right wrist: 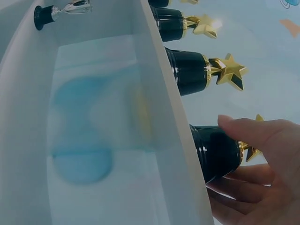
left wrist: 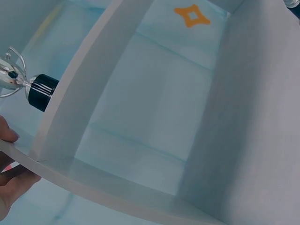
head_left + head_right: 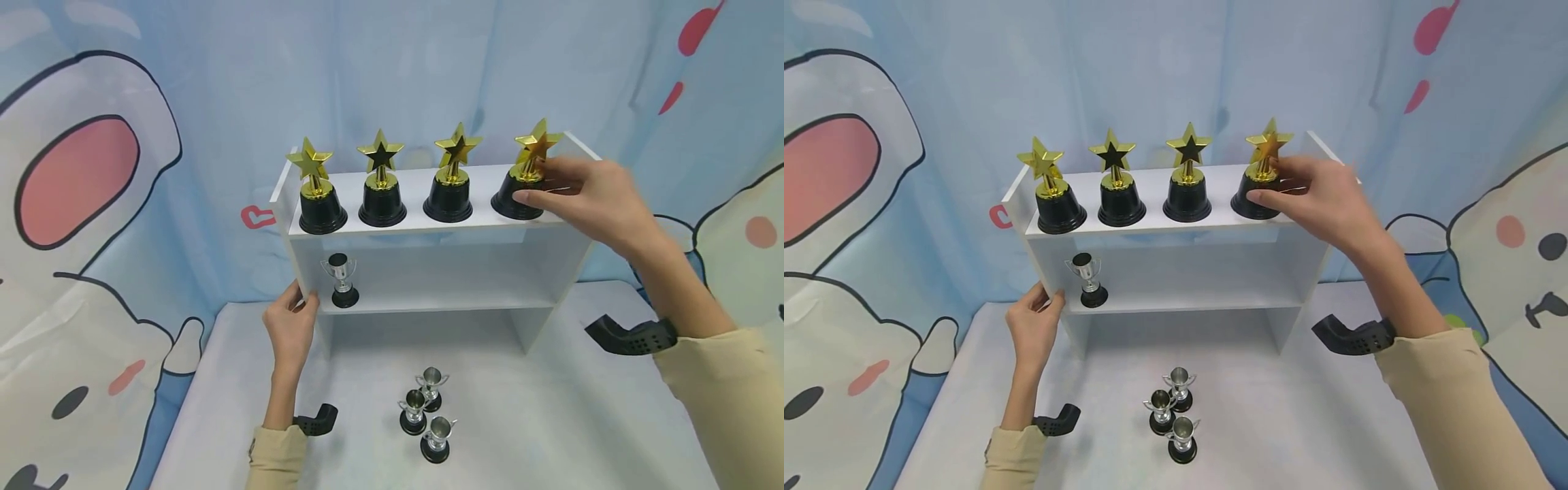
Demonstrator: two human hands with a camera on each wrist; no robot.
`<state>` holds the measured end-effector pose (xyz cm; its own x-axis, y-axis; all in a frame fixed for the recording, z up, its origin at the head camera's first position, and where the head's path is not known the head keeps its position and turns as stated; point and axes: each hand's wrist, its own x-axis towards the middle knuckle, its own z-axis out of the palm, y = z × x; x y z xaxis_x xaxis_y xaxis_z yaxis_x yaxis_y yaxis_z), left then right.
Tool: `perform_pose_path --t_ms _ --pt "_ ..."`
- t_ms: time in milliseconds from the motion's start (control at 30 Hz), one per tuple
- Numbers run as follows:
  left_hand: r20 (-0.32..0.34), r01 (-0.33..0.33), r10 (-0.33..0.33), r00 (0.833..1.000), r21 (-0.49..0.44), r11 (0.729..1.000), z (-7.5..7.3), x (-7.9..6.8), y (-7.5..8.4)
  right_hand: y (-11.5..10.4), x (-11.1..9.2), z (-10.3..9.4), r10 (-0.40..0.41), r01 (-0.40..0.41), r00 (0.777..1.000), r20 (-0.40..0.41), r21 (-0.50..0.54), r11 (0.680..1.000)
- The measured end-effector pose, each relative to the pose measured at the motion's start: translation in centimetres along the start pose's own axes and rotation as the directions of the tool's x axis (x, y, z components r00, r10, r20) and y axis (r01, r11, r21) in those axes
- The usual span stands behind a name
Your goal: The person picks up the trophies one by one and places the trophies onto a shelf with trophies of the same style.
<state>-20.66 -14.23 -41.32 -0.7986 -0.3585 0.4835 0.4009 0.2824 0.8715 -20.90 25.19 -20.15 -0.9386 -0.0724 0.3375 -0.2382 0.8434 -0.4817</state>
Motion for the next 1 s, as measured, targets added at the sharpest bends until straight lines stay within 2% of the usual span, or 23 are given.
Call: perform_pose_path --t_ms 300,500,600,733,800,900,1000 --pt "0.017 0.009 -0.009 1.000 0.017 1.000 0.2 0.1 0.1 1.0 -2.6 0.9 0.021 -0.018 0.998 -0.066 0.037 0.999" --pt "0.014 0.008 -0.009 1.000 0.022 1.000 0.2 -0.1 0.0 1.1 -4.5 1.6 -0.049 0.064 0.980 -0.190 0.073 0.995" --pt "0.014 0.015 -0.015 1.000 0.028 1.000 0.2 -0.1 0.0 0.8 -5.4 2.3 -0.157 0.180 0.938 -0.308 0.046 0.983" --pt "0.008 0.025 -0.025 1.000 0.020 0.999 0.1 -0.1 0.0 0.4 -6.6 3.9 -0.332 0.364 0.830 -0.448 -0.018 0.931" --pt "0.006 0.026 -0.026 1.000 0.010 1.000 0.0 -0.1 0.1 0.3 -7.2 4.7 -0.391 0.431 0.792 -0.469 -0.024 0.902" --pt "0.004 0.016 -0.016 1.000 0.007 1.000 -0.1 -0.2 0.2 0.4 -8.0 5.7 -0.450 0.510 0.756 -0.475 -0.003 0.860" --pt "0.001 0.009 -0.009 1.000 0.013 1.000 -0.1 -0.3 0.2 0.5 -8.9 6.8 -0.481 0.554 0.740 -0.471 0.022 0.832"
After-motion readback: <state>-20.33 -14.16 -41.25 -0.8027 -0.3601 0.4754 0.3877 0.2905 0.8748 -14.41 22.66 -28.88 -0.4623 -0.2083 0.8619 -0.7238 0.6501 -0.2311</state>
